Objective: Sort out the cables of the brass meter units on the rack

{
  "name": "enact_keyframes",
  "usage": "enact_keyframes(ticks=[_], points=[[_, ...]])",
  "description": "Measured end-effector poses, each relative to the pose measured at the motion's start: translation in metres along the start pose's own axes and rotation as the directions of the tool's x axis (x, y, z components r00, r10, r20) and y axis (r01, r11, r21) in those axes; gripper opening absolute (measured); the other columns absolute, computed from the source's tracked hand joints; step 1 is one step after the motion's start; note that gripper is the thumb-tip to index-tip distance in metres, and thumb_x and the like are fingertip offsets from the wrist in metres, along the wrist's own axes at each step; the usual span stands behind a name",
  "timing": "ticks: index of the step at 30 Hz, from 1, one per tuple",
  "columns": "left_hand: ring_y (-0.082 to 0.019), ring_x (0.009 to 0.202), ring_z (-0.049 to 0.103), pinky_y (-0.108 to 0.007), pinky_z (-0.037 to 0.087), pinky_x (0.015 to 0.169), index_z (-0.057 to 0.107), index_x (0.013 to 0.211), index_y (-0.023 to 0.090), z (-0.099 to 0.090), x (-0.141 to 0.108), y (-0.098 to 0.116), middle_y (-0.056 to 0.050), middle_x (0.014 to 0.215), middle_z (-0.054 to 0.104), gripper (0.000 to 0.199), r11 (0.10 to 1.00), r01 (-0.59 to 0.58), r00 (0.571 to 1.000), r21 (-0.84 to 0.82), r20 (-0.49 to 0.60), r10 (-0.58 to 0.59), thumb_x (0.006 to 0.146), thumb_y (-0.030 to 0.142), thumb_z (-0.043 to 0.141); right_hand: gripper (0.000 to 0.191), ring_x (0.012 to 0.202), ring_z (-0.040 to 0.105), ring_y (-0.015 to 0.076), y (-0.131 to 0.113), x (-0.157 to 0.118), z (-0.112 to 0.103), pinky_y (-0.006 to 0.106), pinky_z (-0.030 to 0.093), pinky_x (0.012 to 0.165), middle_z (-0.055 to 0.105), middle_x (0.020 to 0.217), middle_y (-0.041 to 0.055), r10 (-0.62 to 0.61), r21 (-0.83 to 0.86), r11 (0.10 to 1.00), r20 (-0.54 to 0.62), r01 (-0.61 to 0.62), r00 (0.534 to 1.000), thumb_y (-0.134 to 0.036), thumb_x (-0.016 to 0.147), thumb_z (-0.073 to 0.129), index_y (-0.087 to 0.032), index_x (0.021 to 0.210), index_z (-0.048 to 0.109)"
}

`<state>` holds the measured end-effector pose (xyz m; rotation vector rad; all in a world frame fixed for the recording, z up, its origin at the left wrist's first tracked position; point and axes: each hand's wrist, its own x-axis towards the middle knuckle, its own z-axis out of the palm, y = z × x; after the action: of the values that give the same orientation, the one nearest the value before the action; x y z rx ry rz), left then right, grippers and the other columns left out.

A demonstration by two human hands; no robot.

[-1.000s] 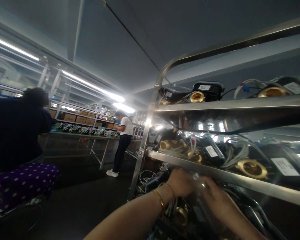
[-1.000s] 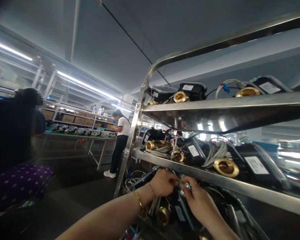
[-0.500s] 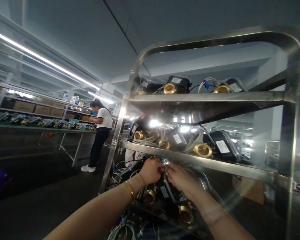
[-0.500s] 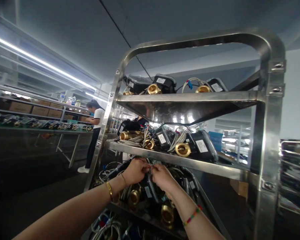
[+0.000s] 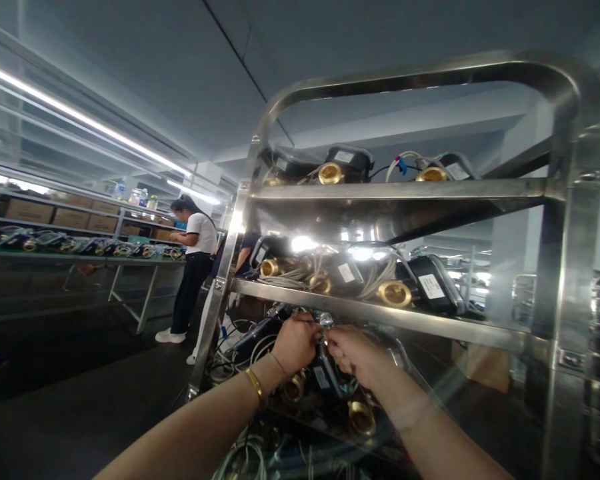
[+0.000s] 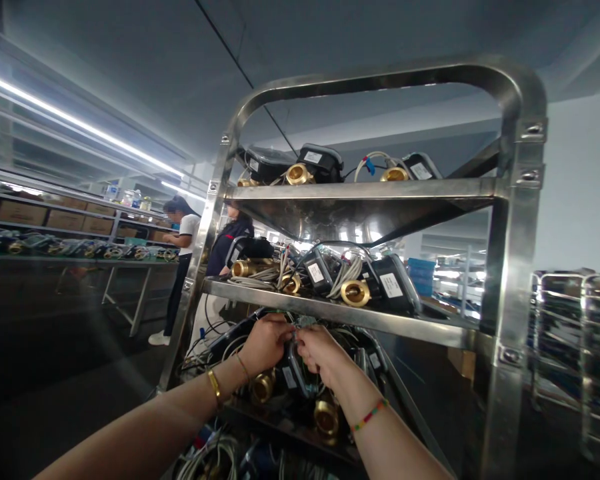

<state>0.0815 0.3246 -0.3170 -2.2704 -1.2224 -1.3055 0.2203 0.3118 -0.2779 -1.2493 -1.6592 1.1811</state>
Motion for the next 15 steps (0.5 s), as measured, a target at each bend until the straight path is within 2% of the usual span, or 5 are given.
enact_keyframes(ticks=[4,7,9,12,15], points=[[-0.018,0.084,0.063,-0.03,0.052,0.083,0.074,0.095,0.018,-0.006,-0.004,-0.002,-0.007,0.086,0.069,0.025,0.984,0.124,0.992,-0.131,0.038,-0.12,0.082,0.011,0.054,0.023,0.032,0.02,0.0025,0.003,-0.016,-0.004,0.014,0.011,0.035,0.03,0.04,-0.0109,0.03,0.25,0.968,-0.036,-0.02,0.999,-0.029,0.096,0.04,-0.017,0.078,0.046],[-0.017,0.088,0.063,-0.032,0.052,0.088,0.068,0.112,0.018,-0.009,-0.016,-0.004,-0.006,0.097,0.068,0.035,0.965,0.167,0.984,-0.201,-0.035,-0.177,0.079,0.011,0.059,0.027,0.032,0.02,0.0022,0.01,-0.034,-0.014,0.014,0.012,0.034,0.031,0.041,-0.0103,-0.006,0.579,0.815,0.006,0.001,1.0,-0.033,0.098,0.039,-0.016,0.079,0.049],[-0.019,0.096,0.061,-0.035,0.051,0.092,0.064,0.117,0.018,-0.011,-0.029,0.0,-0.008,0.104,0.067,0.036,0.966,0.145,0.969,-0.214,-0.169,-0.183,0.082,0.015,0.057,0.03,0.032,0.017,0.002,0.017,-0.049,-0.019,0.015,0.011,0.033,0.027,0.042,-0.0104,-0.022,0.727,0.687,0.039,-0.014,0.999,-0.034,0.098,0.04,-0.016,0.077,0.049],[-0.02,0.099,0.059,-0.039,0.05,0.092,0.066,0.11,0.021,-0.013,-0.058,0.025,-0.007,0.103,0.067,0.026,0.971,0.068,0.919,-0.228,-0.364,-0.15,0.091,0.023,0.048,0.028,0.033,0.015,0.0017,0.033,-0.072,-0.021,0.015,0.011,0.032,0.025,0.044,-0.0104,-0.07,0.832,0.555,0.061,-0.012,0.996,-0.036,0.095,0.048,-0.016,0.076,0.051],[-0.019,0.098,0.061,-0.037,0.05,0.091,0.067,0.109,0.027,-0.012,-0.095,0.068,-0.005,0.101,0.069,0.026,0.921,0.05,0.944,-0.386,-0.282,-0.17,0.094,0.028,0.045,0.03,0.034,0.014,0.0019,0.054,-0.093,-0.016,0.015,0.015,0.032,0.026,0.045,-0.0106,-0.142,0.821,0.569,0.046,0.043,0.989,-0.045,0.084,0.065,-0.018,0.076,0.052]])
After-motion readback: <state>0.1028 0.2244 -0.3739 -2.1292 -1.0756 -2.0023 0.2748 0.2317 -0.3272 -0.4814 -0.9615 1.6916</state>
